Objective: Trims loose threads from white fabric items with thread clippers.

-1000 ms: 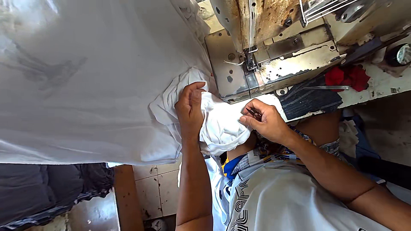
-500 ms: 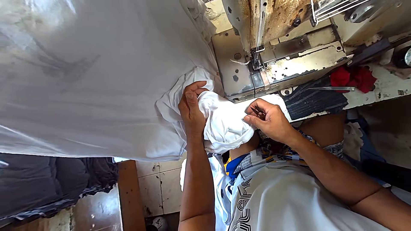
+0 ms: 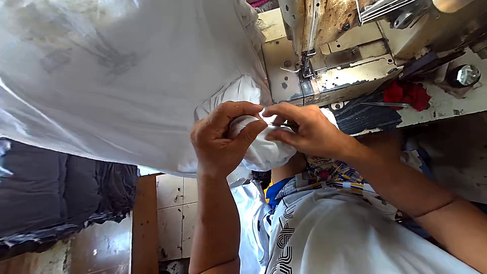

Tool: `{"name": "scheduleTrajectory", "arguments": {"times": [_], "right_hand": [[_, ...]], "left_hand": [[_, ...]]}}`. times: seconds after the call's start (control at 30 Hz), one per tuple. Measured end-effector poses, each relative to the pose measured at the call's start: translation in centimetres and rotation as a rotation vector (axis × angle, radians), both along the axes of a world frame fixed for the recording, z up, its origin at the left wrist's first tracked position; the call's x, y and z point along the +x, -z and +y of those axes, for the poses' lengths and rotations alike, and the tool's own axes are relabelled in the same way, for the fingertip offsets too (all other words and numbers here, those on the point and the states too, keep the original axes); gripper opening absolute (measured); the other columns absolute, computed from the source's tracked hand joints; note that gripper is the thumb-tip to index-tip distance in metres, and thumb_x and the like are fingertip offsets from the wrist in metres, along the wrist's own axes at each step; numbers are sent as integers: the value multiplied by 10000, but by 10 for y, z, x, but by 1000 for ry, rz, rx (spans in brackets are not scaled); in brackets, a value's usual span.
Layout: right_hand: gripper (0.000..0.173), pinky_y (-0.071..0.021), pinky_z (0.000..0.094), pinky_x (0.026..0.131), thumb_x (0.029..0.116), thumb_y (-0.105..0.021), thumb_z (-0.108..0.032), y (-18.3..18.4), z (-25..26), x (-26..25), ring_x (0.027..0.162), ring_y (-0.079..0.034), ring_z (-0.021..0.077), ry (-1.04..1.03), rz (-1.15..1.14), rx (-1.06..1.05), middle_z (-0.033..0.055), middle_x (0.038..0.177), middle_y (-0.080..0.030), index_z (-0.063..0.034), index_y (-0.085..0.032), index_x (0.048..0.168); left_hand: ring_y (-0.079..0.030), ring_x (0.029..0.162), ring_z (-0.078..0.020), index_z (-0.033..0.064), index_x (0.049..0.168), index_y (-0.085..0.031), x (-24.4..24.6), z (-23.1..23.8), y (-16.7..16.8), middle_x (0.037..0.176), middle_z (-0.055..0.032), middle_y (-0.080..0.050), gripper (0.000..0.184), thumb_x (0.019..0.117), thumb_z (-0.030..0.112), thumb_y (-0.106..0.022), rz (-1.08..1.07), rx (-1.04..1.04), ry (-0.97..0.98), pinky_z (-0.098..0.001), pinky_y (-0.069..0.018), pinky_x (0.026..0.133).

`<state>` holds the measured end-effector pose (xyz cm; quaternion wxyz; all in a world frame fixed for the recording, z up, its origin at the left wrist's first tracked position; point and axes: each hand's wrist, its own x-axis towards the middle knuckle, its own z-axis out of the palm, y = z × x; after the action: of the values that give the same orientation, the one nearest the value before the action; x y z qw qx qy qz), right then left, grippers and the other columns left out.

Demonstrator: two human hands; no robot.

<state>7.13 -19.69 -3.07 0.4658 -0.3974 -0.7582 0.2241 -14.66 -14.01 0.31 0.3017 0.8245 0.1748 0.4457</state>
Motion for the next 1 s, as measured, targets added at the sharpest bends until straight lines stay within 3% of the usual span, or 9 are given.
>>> {"name": "scheduleTrajectory", "arguments": {"times": [0.13,0.23,0.33,0.43,0.53,0.63,0.77,0.9,1.0], "right_hand": [[98,-517,377,590,989,-632,-171,-42,15,2,640,-613,122,90,-227,-1,-11,719,-634,-100,-689,951],[67,-464,400,549,960,-609,-170,-77,14,1,604,-590,160,291,-423,45,-15,676,-596,-142,-668,974],[116,-451,443,525,912,-598,-141,-99,13,-8,610,-619,235,397,-570,104,25,671,-597,-141,-653,1015],[183,-462,442,542,917,-592,-147,-120,18,-15,610,-604,211,413,-543,87,10,683,-596,-159,-680,1077],[146,-465,428,557,910,-598,-158,-142,24,-30,643,-595,174,377,-528,68,-14,727,-598,-179,-681,1029],[121,-471,414,594,890,-606,-159,-161,32,-49,729,-615,174,343,-532,102,-11,790,-621,-181,-688,976],[132,-502,373,652,921,-598,-177,-185,43,-62,813,-634,136,340,-571,127,-15,879,-656,-186,-706,998],[139,-526,409,707,904,-625,-160,-182,55,-54,864,-642,173,328,-542,86,18,919,-664,-154,-699,1021],[106,-508,450,619,902,-621,-147,-159,65,-41,769,-639,215,335,-544,70,36,820,-647,-134,-697,973]], "left_hand": [[-694,975,-70,104,1234,-695,-35,-2,-22,1129,12,-709,340,915,178,-785,315,98,-156,-243,-603,845],[-648,859,-107,152,1240,-682,-79,12,-26,1176,-21,-676,328,925,214,-745,514,104,-319,-304,-563,723],[-661,1017,-234,113,1221,-674,-123,21,-29,1302,-85,-634,307,921,128,-739,631,83,-427,-459,-571,847],[-636,1144,-284,70,1218,-653,-148,11,-43,1423,-126,-566,367,872,93,-774,620,65,-558,-499,-565,890],[-543,1324,-189,140,1295,-625,-140,-14,-50,1549,-62,-438,487,874,304,-806,412,118,-647,-383,-572,966],[-608,1115,-134,127,1119,-642,-94,-38,-34,1257,-16,-583,237,934,223,-757,8,330,-534,-316,-555,892],[-612,1250,-182,159,1410,-592,-53,-51,-12,1360,-22,-646,657,891,535,-740,473,226,-322,-441,-506,1051],[-702,909,-176,153,1109,-746,-73,-37,9,993,4,-745,198,1020,270,-614,658,229,-369,-441,-567,830],[-683,914,-77,195,1155,-721,-93,-38,-12,1015,66,-717,231,1022,260,-543,583,147,-300,-374,-589,814]]}}
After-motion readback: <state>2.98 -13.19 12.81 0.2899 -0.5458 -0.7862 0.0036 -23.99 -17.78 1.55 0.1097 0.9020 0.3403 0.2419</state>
